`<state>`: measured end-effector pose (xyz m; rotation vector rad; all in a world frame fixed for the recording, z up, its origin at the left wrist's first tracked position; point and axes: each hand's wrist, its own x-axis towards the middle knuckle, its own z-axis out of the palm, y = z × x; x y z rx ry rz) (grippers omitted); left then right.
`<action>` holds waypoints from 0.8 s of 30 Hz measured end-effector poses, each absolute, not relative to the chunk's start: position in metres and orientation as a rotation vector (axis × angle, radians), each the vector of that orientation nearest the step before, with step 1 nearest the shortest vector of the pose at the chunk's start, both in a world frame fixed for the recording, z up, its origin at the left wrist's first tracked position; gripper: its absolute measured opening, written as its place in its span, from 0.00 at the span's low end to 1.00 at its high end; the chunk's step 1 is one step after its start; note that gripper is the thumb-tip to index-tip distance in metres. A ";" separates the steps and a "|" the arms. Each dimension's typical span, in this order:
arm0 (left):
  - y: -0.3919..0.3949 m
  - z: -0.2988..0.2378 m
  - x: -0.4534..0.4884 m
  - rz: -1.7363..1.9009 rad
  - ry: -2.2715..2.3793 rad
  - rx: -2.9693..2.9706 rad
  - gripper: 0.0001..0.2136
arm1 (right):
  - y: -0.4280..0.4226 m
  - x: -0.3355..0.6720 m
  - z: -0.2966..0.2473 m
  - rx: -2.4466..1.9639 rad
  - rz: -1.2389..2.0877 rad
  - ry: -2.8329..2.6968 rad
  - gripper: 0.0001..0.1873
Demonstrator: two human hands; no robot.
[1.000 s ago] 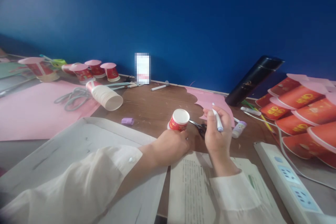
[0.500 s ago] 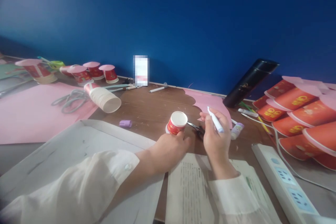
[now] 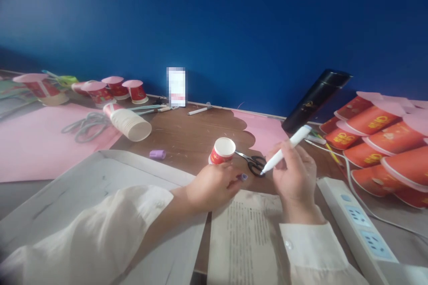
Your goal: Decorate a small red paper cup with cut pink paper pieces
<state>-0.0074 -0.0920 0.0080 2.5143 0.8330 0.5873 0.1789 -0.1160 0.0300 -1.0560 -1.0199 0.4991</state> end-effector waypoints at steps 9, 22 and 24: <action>-0.092 0.006 -0.008 0.594 0.786 2.414 0.10 | -0.122 0.179 0.019 -1.304 0.451 -1.039 0.16; -0.090 0.010 -0.008 0.576 0.790 2.350 0.08 | -0.126 0.165 0.028 -1.499 0.329 -1.226 0.18; -0.090 0.011 -0.008 0.580 0.795 2.313 0.07 | -0.127 0.164 0.027 -1.500 0.336 -1.237 0.17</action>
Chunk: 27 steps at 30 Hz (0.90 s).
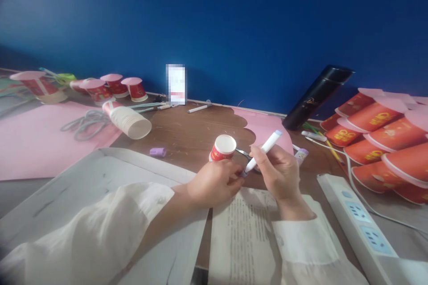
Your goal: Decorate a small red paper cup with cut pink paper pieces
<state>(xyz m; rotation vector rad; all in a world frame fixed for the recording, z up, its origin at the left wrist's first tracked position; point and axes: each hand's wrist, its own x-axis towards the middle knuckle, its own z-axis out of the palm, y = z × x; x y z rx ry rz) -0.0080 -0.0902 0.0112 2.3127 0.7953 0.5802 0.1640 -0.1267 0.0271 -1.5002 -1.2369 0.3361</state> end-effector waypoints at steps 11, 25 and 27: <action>-0.092 0.014 -0.008 0.542 0.847 2.087 0.06 | -0.132 0.163 0.028 -1.416 0.408 -1.338 0.13; -0.094 0.010 -0.003 0.418 0.730 1.534 0.05 | -0.126 0.179 0.034 -1.623 0.644 -1.544 0.23; -0.094 0.011 -0.001 0.375 0.759 1.468 0.07 | -0.125 0.184 0.035 -1.659 0.666 -1.548 0.25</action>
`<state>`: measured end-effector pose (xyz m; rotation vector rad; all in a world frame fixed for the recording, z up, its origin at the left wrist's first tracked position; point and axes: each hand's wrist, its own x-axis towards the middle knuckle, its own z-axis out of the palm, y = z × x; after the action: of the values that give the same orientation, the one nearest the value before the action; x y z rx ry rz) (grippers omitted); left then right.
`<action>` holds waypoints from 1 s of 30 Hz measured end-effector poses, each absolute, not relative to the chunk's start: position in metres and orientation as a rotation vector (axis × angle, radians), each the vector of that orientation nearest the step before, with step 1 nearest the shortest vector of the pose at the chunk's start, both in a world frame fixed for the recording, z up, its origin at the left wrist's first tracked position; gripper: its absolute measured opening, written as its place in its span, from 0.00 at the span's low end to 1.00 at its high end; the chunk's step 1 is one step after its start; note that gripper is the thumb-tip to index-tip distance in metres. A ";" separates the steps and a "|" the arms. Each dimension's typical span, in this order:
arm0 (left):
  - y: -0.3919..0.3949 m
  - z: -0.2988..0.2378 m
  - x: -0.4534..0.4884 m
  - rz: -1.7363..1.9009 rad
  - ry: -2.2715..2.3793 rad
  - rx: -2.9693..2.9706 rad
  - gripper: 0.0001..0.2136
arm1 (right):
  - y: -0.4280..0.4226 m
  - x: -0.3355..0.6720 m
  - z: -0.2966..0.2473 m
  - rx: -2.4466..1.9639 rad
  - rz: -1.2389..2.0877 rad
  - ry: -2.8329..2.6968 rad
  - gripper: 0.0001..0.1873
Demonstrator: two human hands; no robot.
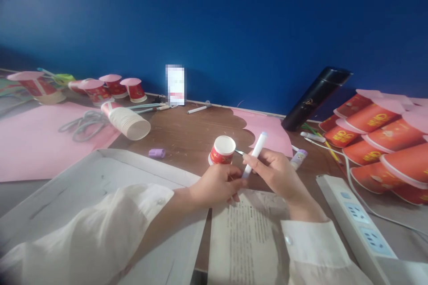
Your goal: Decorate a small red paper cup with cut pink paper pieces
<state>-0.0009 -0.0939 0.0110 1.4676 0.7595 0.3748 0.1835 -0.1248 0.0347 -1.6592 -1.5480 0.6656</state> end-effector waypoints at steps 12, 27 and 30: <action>-0.101 0.006 0.006 0.400 0.829 1.256 0.03 | -0.121 0.198 0.022 -1.564 1.232 -1.445 0.23; -0.106 -0.002 0.006 0.416 0.852 1.360 0.03 | -0.123 0.197 0.026 -1.577 1.218 -1.591 0.21; -0.102 -0.004 0.005 0.362 0.843 1.378 0.05 | -0.119 0.193 0.019 -1.711 1.105 -1.562 0.24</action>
<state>0.0054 -0.1016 -0.0042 1.3779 0.8426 0.3622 0.1931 -0.1193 0.0194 -1.7107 -1.5616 1.1046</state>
